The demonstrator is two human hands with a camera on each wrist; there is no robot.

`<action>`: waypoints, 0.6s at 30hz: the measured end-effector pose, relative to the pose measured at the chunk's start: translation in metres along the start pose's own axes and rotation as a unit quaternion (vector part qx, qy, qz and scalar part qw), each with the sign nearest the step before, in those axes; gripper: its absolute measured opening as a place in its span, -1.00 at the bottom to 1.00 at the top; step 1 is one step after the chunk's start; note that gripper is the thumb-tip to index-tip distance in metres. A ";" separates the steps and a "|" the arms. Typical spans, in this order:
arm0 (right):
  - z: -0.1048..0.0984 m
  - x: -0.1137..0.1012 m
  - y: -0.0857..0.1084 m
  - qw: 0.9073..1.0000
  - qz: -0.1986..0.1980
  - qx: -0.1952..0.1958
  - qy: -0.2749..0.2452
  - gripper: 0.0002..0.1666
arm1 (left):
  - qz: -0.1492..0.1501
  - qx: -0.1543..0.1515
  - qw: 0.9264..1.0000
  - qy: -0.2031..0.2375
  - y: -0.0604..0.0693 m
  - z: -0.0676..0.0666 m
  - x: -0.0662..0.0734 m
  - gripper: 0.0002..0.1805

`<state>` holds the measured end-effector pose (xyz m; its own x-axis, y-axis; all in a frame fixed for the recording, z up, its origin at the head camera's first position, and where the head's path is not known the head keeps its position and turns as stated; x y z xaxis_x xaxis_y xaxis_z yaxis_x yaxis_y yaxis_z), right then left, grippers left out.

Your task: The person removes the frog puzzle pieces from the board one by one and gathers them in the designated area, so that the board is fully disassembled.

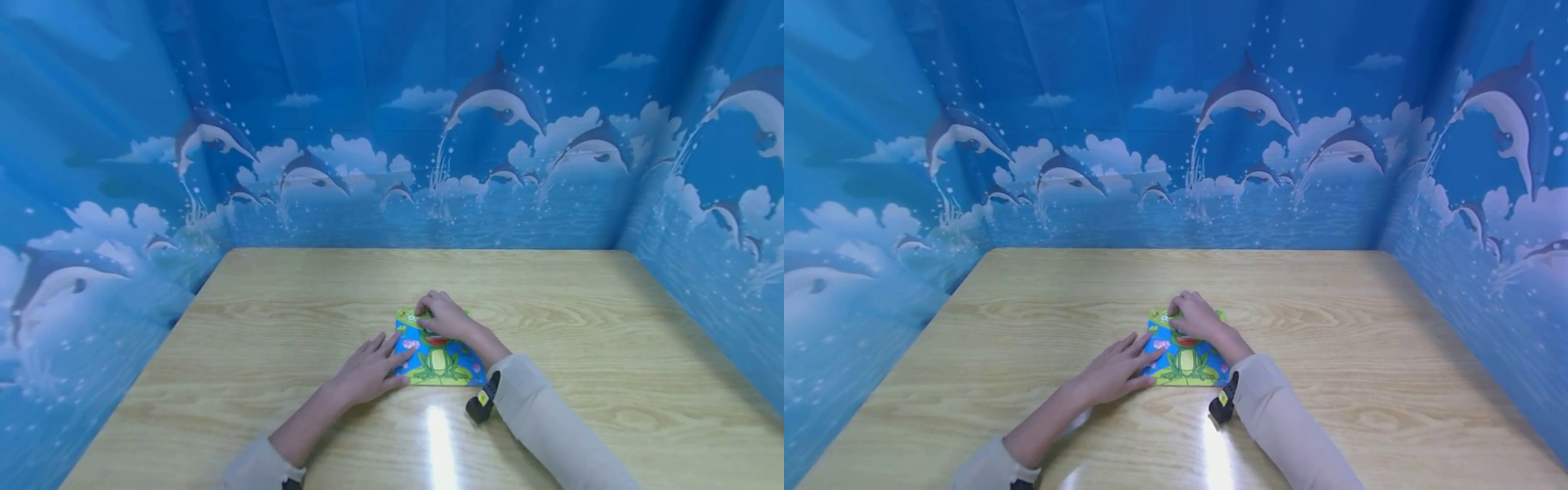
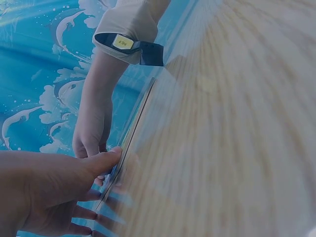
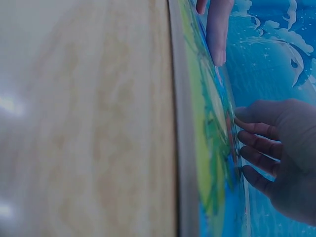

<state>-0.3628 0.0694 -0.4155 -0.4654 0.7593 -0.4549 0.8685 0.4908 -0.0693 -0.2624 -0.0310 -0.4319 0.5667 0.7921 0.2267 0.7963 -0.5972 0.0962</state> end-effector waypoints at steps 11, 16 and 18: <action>-0.002 0.002 -0.002 0.999 0.026 -0.009 -0.035 -0.88 | -0.005 -0.002 1.000 -0.001 0.000 0.000 0.000 -0.38; 0.000 0.004 -0.001 0.996 0.036 -0.032 -0.070 -0.79 | -0.003 -0.001 1.000 0.000 0.000 -0.001 0.000 -0.38; 0.001 0.004 0.000 0.996 0.032 -0.047 -0.073 -0.70 | -0.002 0.000 1.000 0.001 0.000 -0.001 0.000 -0.38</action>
<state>-0.3643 0.0724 -0.4184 -0.3742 0.7227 -0.5810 0.8726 0.4865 0.0431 -0.2624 -0.0313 -0.4313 0.5627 0.7945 0.2286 0.7988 -0.5937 0.0974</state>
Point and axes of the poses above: each hand's wrist, its own y-axis away from the middle knuckle, its own z-axis out of the palm, x = y × z, the point moved 9 cm from there along -y, towards the middle knuckle, and after that the axes turned 1 degree about y, right-handed, at the moved point
